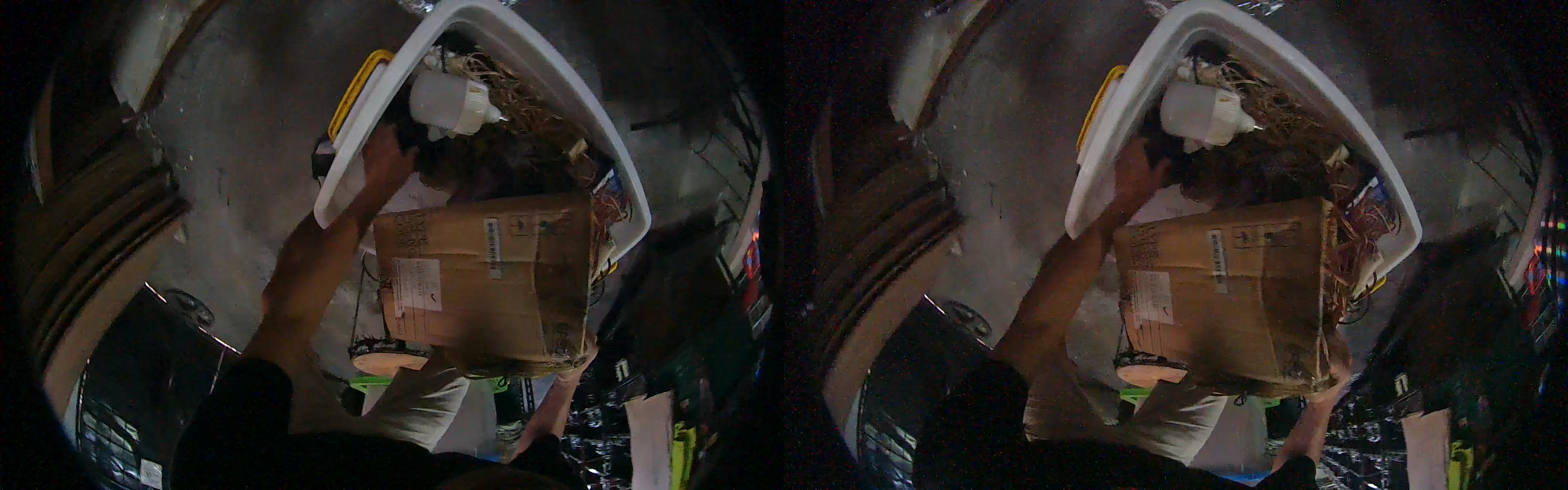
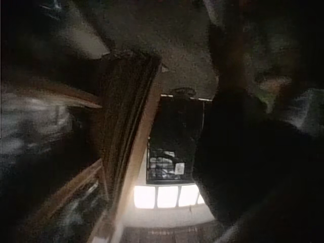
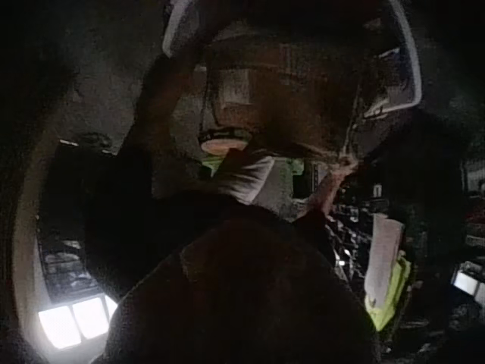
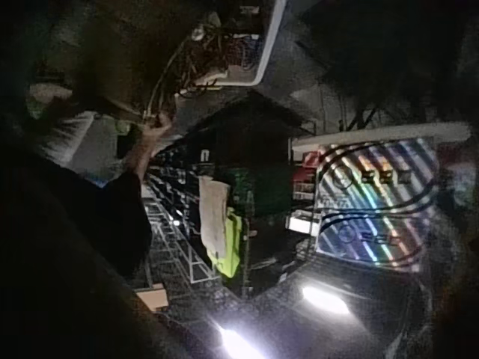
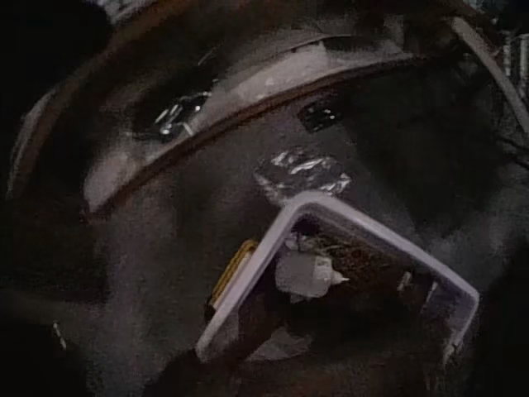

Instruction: The person organizes various household items including cables, lightbulb boxes, and packaged materials by transferring them between plastic storage bins.

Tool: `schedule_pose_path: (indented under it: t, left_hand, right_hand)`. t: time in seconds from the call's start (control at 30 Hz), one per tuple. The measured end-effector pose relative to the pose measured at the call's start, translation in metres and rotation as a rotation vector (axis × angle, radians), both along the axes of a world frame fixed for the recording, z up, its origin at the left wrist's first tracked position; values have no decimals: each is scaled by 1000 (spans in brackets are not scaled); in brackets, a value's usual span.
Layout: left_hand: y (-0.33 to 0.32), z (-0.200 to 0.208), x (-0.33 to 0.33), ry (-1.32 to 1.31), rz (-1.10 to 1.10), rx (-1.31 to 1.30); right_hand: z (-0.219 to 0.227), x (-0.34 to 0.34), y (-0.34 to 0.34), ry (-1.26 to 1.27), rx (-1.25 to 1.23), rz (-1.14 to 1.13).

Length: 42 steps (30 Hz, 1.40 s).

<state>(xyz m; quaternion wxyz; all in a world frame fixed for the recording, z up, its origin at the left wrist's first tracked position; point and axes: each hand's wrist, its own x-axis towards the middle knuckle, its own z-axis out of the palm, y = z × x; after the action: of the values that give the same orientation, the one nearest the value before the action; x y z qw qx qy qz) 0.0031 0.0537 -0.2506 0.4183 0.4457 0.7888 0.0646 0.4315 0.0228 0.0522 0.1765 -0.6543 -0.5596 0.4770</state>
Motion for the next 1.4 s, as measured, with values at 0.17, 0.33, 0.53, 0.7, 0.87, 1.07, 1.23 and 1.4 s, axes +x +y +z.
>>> schedule_pose_path:
  t: [0.17,0.33,0.53,0.7,0.87,1.07,1.23,1.4]
  left_hand:
    - [69,43,-15,-199,-90,275]
    - [126,31,1,359,-767,339]
    - [156,48,5,124,-792,41]
    - [165,104,-3,76,-550,-19]
    - [182,182,-23,-440,-152,-240]
    - [149,236,-80,-641,64,-156]
    - [67,261,-154,-620,493,-3]
    - [11,279,-178,-554,686,46]
  right_hand:
    - [7,-65,49,75,146,213]
    - [0,-52,42,122,180,262]
    - [-12,-27,10,129,186,243]
    - [-4,-45,27,72,195,370]
    - [4,-62,52,133,318,397]
    - [14,-89,75,69,254,443]
    - [14,-147,98,-55,176,439]
    - [-15,-214,131,-171,26,468]
